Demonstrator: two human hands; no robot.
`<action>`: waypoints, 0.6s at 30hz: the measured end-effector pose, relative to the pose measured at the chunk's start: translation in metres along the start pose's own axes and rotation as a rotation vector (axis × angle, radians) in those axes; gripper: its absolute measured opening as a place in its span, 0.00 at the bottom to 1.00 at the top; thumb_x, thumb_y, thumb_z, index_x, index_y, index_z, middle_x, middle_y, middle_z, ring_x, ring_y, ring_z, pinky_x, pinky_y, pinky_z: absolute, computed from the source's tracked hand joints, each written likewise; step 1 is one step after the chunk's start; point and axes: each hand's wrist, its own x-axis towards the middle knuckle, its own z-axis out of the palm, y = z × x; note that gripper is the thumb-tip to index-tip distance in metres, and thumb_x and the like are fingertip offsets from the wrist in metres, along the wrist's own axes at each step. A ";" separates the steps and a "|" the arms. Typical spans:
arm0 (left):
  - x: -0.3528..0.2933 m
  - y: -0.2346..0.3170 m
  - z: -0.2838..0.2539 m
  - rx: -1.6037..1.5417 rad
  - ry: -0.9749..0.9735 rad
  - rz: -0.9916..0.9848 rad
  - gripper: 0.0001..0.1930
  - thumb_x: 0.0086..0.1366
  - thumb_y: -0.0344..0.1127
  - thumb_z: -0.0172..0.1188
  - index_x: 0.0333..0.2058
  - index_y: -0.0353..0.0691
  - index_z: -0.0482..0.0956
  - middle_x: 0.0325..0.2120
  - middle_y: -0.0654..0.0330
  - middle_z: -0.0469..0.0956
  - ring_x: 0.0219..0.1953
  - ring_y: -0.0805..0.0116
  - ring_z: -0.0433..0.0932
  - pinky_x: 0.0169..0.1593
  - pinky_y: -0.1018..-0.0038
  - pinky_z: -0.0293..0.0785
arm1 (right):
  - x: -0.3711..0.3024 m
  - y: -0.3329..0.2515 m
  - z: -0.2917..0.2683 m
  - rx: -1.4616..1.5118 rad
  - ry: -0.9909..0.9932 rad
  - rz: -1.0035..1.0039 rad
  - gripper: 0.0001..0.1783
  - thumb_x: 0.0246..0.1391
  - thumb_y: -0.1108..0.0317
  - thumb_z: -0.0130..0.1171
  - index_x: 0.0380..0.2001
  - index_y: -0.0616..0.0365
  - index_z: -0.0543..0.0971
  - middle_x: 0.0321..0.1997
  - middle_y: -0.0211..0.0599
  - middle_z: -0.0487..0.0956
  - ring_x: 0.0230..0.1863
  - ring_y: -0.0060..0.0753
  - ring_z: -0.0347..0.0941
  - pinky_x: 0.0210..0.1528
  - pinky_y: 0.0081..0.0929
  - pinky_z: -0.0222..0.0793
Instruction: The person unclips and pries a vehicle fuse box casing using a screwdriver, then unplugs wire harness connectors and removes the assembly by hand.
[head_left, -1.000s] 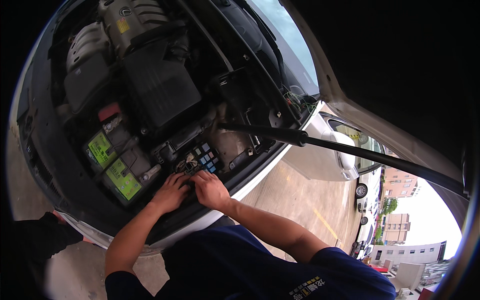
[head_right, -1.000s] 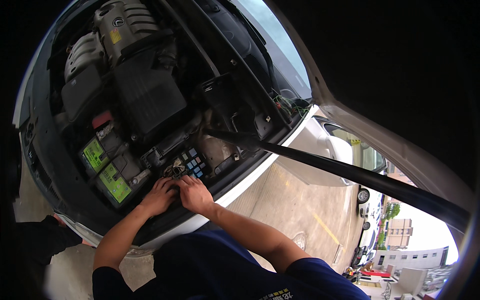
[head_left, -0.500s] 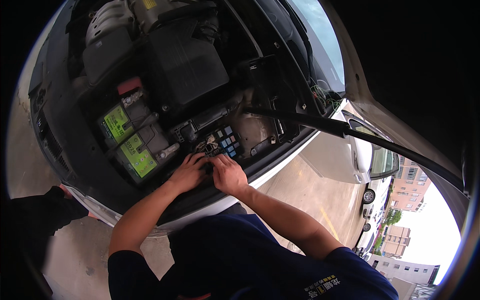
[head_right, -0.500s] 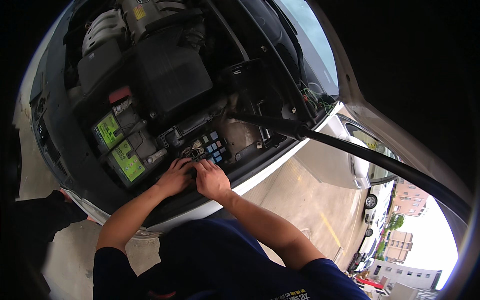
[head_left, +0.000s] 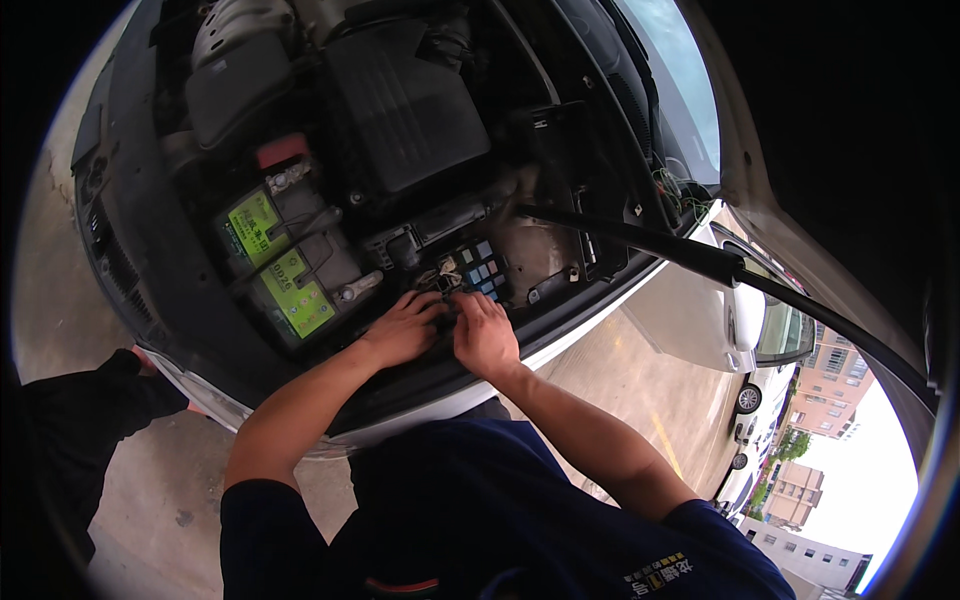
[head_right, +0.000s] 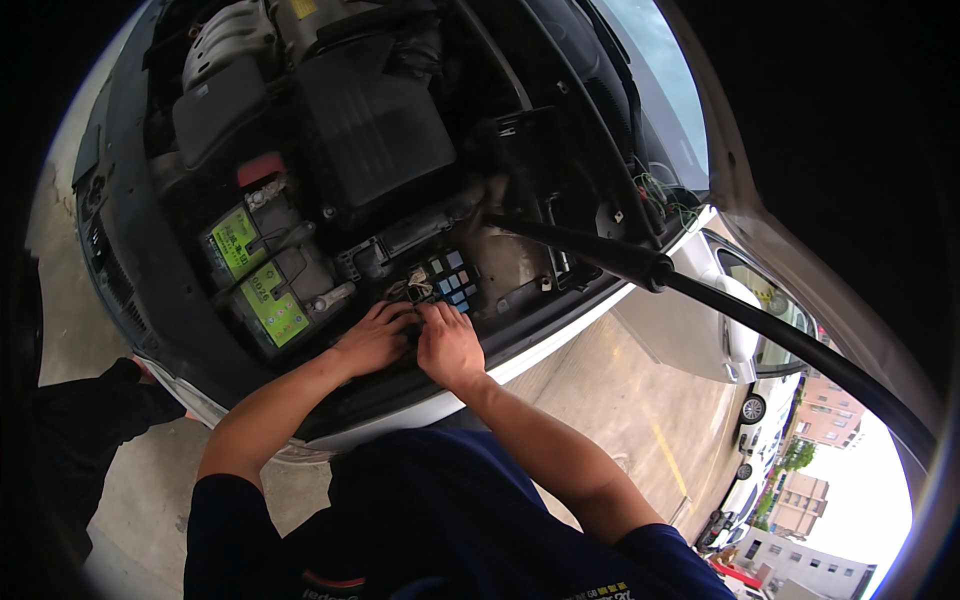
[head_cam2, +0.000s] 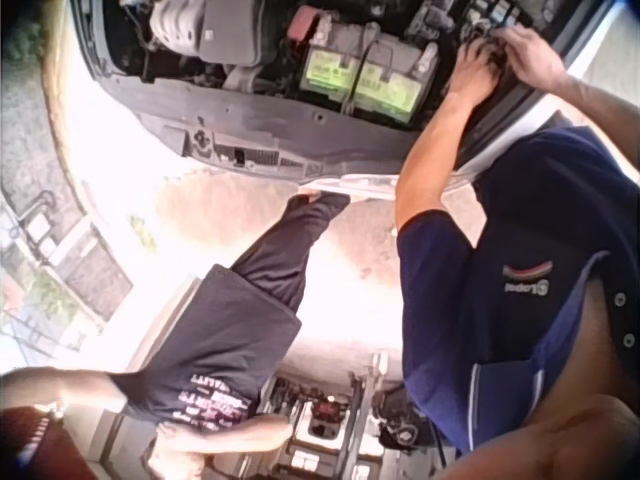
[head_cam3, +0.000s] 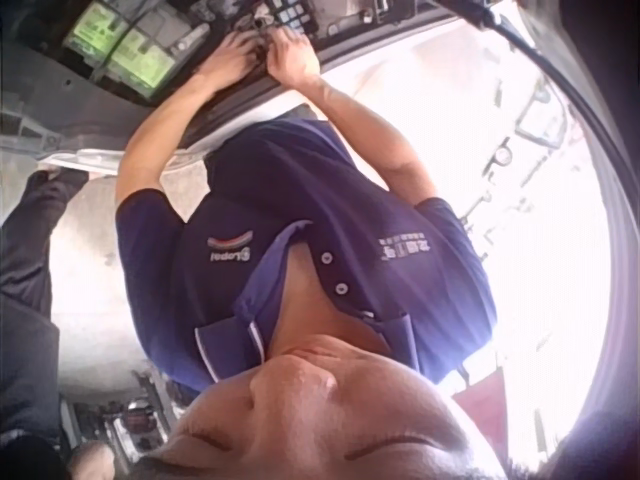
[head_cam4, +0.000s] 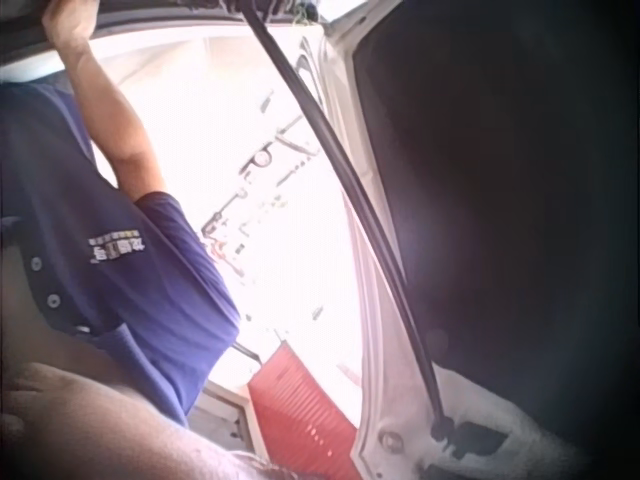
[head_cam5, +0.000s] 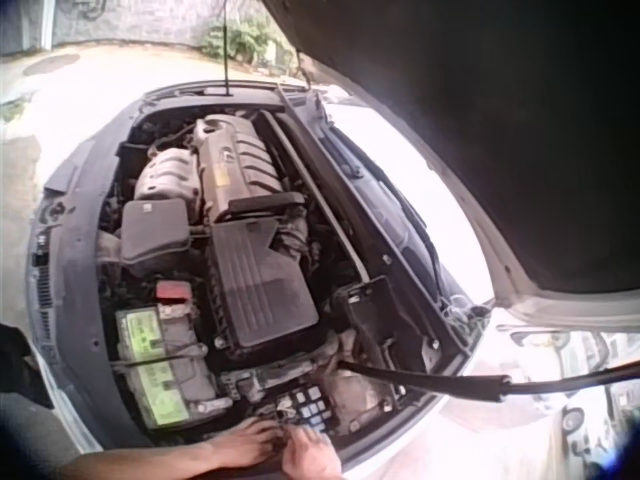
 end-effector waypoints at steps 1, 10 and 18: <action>-0.001 -0.001 -0.002 0.001 -0.002 -0.002 0.10 0.64 0.40 0.60 0.32 0.42 0.87 0.61 0.59 0.70 0.71 0.56 0.56 0.73 0.55 0.53 | 0.000 0.000 0.000 0.003 0.000 -0.001 0.18 0.52 0.75 0.54 0.49 0.59 0.75 0.43 0.44 0.78 0.49 0.48 0.74 0.52 0.41 0.68; -0.015 -0.004 -0.005 -0.028 0.077 0.050 0.09 0.65 0.39 0.60 0.37 0.44 0.86 0.65 0.56 0.64 0.72 0.54 0.54 0.72 0.55 0.53 | 0.001 -0.002 -0.001 0.075 0.007 0.008 0.17 0.52 0.77 0.53 0.46 0.62 0.76 0.42 0.48 0.78 0.48 0.53 0.75 0.53 0.44 0.71; -0.005 -0.002 -0.008 -0.100 -0.038 -0.040 0.09 0.64 0.40 0.61 0.36 0.43 0.86 0.65 0.59 0.66 0.72 0.53 0.54 0.72 0.55 0.54 | 0.001 0.000 0.001 0.056 -0.012 -0.018 0.17 0.53 0.75 0.54 0.47 0.59 0.76 0.43 0.45 0.77 0.50 0.49 0.74 0.55 0.42 0.70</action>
